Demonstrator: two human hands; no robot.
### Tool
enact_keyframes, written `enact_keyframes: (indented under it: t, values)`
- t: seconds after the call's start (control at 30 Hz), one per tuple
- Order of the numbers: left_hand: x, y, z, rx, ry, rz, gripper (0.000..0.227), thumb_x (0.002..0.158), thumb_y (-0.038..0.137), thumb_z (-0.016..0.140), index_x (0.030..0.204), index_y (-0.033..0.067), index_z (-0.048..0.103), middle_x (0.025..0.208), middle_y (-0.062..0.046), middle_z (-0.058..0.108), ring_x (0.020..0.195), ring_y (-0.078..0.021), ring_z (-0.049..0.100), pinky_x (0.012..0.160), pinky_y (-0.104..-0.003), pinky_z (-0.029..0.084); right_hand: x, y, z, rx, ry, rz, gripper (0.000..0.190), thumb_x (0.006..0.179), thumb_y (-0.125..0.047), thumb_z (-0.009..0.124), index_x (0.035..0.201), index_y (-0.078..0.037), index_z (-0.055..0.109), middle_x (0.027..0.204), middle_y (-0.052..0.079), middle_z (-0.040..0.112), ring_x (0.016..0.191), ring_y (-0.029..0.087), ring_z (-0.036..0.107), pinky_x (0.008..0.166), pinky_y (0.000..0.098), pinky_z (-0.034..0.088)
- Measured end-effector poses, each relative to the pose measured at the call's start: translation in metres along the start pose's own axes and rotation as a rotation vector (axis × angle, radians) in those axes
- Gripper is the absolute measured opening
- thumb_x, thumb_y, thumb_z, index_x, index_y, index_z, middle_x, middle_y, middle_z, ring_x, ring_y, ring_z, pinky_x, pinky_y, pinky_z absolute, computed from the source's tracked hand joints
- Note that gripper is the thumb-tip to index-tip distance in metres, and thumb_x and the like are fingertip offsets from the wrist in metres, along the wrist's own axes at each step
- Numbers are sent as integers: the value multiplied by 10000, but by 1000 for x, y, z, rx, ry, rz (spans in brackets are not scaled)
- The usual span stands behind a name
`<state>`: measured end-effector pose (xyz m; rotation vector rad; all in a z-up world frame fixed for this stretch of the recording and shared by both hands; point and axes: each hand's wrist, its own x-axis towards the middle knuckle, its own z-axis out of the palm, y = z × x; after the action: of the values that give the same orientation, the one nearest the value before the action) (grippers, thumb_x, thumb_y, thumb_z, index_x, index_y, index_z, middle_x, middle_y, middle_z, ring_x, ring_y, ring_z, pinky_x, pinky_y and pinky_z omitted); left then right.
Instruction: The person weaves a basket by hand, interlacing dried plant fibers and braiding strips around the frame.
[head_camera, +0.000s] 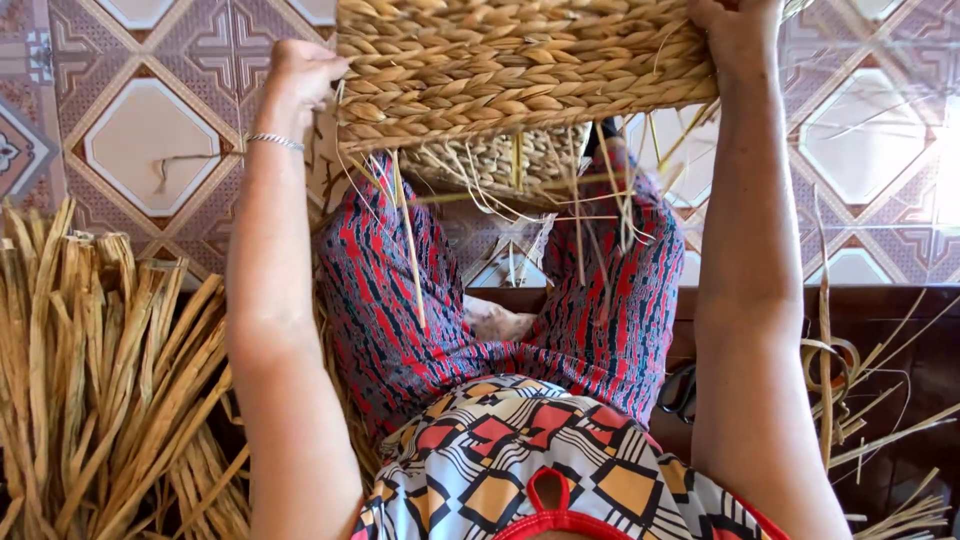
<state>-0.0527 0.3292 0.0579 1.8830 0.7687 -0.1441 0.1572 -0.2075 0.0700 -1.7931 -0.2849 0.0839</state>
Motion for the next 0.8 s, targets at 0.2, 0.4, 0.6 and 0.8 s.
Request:
enact_keyframes:
  t: [0.2, 0.4, 0.6, 0.8]
  values:
    - [-37, 39, -36, -424, -57, 165, 341, 931, 68, 687, 1211, -98, 588, 917, -177, 726, 553, -191, 714, 443, -280, 603, 3, -2, -24, -73, 264, -339, 190, 961, 70, 796, 1087, 38, 656, 1054, 74, 674, 908, 167, 664, 787, 296, 620]
    - [-61, 57, -33, -612, -149, 337, 860, 982, 457, 782, 1440, -134, 356, 1261, -253, 613, 875, -247, 764, 766, -362, 705, -25, -102, -5, -131, -45, 13, 216, 972, -89, 808, 1070, 23, 652, 999, 144, 660, 686, 155, 554, 632, 267, 492]
    - [-53, 30, -9, -619, -124, 463, 1296, 834, 833, 650, 1618, 4, 35, 1649, -270, 128, 1203, -375, 686, 1122, -540, 548, -42, -98, 4, 379, -98, 32, 506, 1029, -267, 835, 1367, 9, 578, 1316, 185, 626, 988, 232, 750, 900, 364, 690]
    - [-13, -52, 16, -1013, -218, 391, 1263, 803, 856, 550, 1632, 79, 0, 1697, -217, 133, 1484, -439, 475, 1279, -626, 294, -51, -48, 6, 875, -195, -90, 936, 939, -721, 602, 1599, -107, 350, 1637, 139, 431, 1431, 368, 552, 1206, 512, 460]
